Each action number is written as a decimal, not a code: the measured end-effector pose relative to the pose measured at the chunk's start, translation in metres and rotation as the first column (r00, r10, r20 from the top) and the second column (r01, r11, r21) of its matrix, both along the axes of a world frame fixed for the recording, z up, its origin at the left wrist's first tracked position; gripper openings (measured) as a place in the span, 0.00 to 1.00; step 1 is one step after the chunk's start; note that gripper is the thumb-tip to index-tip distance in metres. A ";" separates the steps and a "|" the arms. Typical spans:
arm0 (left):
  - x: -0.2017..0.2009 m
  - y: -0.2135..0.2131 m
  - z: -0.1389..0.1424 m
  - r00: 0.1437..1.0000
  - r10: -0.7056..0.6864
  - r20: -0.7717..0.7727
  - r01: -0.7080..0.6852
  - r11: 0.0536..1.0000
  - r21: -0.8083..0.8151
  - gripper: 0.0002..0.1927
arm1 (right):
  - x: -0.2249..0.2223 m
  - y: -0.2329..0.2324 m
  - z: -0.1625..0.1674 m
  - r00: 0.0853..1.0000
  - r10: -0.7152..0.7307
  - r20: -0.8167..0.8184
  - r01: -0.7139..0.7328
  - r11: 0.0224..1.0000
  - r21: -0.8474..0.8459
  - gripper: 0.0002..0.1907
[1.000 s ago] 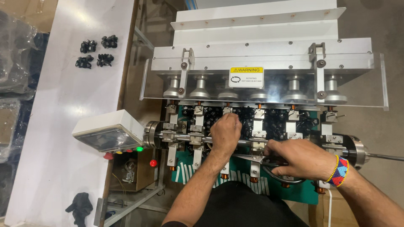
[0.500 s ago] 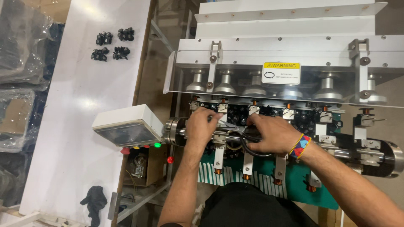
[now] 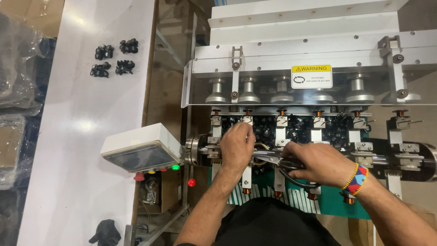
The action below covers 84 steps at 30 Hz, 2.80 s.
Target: The person sits at a multi-spindle winding machine, picks up small black components from the green work mat, fits them onto the machine's spindles, and turns the red-handled lever to operate the machine. They occasionally use scissors to trim material and arrange finished parts on the mat.
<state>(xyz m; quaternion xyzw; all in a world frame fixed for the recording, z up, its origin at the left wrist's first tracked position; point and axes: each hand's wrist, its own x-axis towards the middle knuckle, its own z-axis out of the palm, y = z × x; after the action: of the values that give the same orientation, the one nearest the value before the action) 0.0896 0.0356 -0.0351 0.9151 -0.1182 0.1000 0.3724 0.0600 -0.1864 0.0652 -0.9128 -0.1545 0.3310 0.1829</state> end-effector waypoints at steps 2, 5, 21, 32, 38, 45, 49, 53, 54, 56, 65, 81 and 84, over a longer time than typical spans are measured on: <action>-0.002 -0.007 -0.008 0.999 -0.034 -0.033 0.034 0.999 0.013 0.03 | -0.007 -0.005 0.006 0.999 0.018 -0.031 -0.018 1.000 0.009 0.29; 0.007 -0.014 -0.011 0.995 -0.098 -0.028 0.098 0.995 0.016 0.04 | -0.014 -0.006 0.014 0.999 0.022 -0.025 -0.021 0.998 0.061 0.29; 0.033 0.122 0.022 0.951 0.128 -0.281 -0.111 0.991 0.078 0.14 | 0.056 0.116 -0.017 0.991 0.033 0.126 -0.039 0.998 0.044 0.38; 0.034 0.102 0.025 0.970 0.153 0.188 -0.152 0.988 -0.019 0.04 | 0.021 0.097 -0.008 0.999 -0.027 -0.030 0.030 0.994 0.106 0.29; 0.015 0.087 0.011 0.993 0.079 0.089 -0.079 0.997 -0.003 0.03 | -0.048 0.026 -0.033 0.911 -0.184 -0.368 0.250 0.958 0.140 0.24; 0.027 0.063 -0.019 0.996 0.063 0.068 -0.069 0.993 0.092 0.05 | -0.185 -0.069 -0.183 0.628 -0.338 -0.701 0.607 0.776 0.170 0.15; 0.026 0.057 -0.023 0.994 0.076 0.081 -0.087 0.988 0.130 0.07 | -0.224 -0.101 -0.256 0.739 -0.643 -0.202 0.659 0.752 0.016 0.20; 0.022 0.054 -0.013 0.993 0.061 0.097 -0.077 0.981 0.176 0.08 | -0.188 -0.119 -0.278 0.677 -0.712 0.188 0.734 0.672 -0.101 0.22; 0.018 0.050 -0.009 0.993 0.057 0.101 -0.075 0.979 0.188 0.08 | -0.174 -0.123 -0.276 0.553 -0.823 0.132 0.827 0.561 0.035 0.16; 0.007 0.036 0.001 0.996 0.076 0.039 -0.083 0.976 0.203 0.09 | -0.148 -0.136 -0.271 0.651 -0.634 0.417 0.662 0.743 0.096 0.12; -0.129 -0.131 0.020 0.858 -0.513 0.019 0.514 0.858 -0.028 0.13 | -0.128 -0.157 -0.252 0.633 -0.463 0.620 0.596 0.803 -0.007 0.24; -0.200 -0.286 -0.036 0.839 -0.536 0.088 0.494 0.820 0.289 0.06 | -0.335 -0.255 -0.290 0.873 -0.479 -0.093 0.484 0.830 0.277 0.16; -0.245 -0.259 -0.069 0.959 -0.261 -0.107 0.266 0.963 0.035 0.09 | -0.346 -0.287 -0.292 0.840 -0.536 -0.089 0.543 0.822 0.171 0.16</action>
<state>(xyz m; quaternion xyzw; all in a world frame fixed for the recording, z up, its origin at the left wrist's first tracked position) -0.1549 -0.2237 -0.1046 0.9039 -0.2227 0.0002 0.3652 -0.2863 -0.4729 -0.2273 -0.8913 0.0824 0.2663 0.3576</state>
